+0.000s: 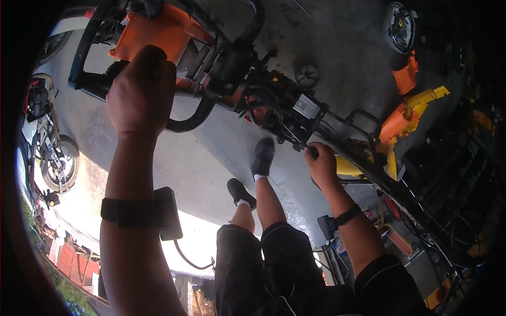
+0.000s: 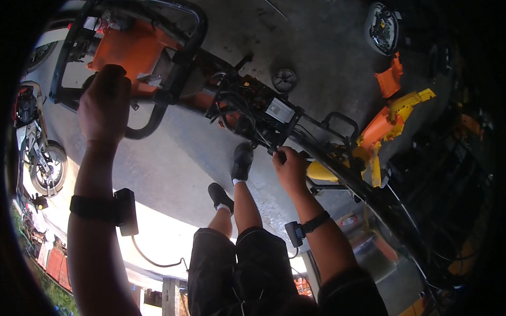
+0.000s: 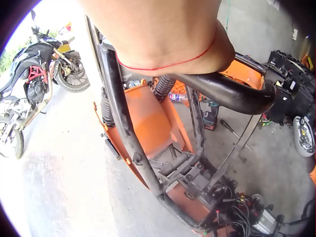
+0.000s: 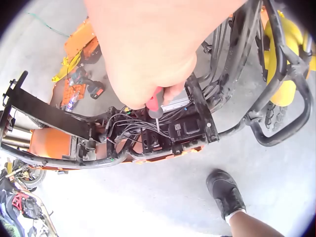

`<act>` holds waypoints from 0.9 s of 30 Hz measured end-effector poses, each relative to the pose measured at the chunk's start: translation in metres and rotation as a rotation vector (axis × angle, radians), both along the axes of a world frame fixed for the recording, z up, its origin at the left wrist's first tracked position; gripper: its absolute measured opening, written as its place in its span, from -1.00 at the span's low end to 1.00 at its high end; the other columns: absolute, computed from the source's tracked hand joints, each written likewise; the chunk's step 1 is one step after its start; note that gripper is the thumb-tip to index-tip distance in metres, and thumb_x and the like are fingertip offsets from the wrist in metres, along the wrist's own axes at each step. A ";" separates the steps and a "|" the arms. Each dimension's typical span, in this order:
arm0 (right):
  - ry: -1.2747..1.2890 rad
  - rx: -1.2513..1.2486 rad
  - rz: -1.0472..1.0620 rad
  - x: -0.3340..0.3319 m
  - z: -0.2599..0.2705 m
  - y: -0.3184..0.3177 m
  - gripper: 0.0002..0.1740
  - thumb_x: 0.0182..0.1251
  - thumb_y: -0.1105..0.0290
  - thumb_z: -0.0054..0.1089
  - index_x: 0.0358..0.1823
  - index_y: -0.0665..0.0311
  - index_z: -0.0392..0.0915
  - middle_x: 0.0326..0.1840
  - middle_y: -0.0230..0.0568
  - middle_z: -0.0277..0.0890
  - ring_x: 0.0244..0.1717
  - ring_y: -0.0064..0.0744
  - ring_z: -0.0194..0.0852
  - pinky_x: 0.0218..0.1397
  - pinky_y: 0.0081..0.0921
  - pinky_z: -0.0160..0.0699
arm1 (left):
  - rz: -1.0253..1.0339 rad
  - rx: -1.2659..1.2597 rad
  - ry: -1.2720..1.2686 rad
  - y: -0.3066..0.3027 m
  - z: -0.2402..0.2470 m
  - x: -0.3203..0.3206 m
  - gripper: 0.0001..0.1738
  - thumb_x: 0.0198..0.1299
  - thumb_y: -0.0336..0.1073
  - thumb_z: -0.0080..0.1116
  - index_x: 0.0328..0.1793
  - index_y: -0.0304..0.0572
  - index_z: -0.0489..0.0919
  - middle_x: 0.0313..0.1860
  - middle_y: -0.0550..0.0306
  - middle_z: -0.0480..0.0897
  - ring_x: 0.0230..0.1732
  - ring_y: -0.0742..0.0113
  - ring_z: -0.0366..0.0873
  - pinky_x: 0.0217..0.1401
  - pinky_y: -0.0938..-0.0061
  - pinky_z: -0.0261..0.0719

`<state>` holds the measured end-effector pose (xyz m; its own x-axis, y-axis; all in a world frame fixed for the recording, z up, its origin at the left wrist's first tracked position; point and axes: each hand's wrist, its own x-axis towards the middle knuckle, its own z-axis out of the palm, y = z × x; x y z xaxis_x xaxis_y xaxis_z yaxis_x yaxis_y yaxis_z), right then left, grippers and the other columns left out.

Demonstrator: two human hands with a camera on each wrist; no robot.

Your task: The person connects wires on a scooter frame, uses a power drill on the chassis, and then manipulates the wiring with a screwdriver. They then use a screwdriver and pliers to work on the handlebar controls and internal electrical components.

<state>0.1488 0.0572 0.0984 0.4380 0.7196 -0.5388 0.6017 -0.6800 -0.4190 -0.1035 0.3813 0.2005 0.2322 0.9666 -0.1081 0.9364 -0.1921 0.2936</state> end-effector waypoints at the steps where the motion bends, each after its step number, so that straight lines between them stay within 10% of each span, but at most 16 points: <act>1: 0.034 -0.021 -0.032 -0.002 -0.002 -0.001 -0.75 0.24 0.31 0.29 -0.17 0.35 0.60 -0.28 0.02 0.65 -0.21 -0.01 0.66 -0.12 -0.26 0.60 | -0.012 -0.021 0.011 0.000 0.001 0.001 -0.90 0.20 -0.24 0.13 -0.20 -0.01 0.55 -0.26 0.04 0.64 -0.19 -0.07 0.63 -0.20 0.18 0.55; 27: 0.001 -0.085 -0.152 -0.016 -0.036 -0.006 -0.75 0.27 0.28 0.19 -0.25 0.35 0.60 -0.27 0.07 0.64 -0.15 0.08 0.63 -0.09 -0.19 0.58 | 0.009 0.037 -0.050 0.001 -0.005 0.000 -0.89 0.10 -0.14 0.08 -0.32 0.12 0.55 -0.37 0.12 0.66 -0.26 -0.07 0.61 -0.23 0.16 0.54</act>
<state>0.1329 0.0513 0.0625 0.5380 0.5967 -0.5954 0.4889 -0.7963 -0.3562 -0.1036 0.3824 0.1957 0.2274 0.9719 -0.0608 0.9227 -0.1951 0.3326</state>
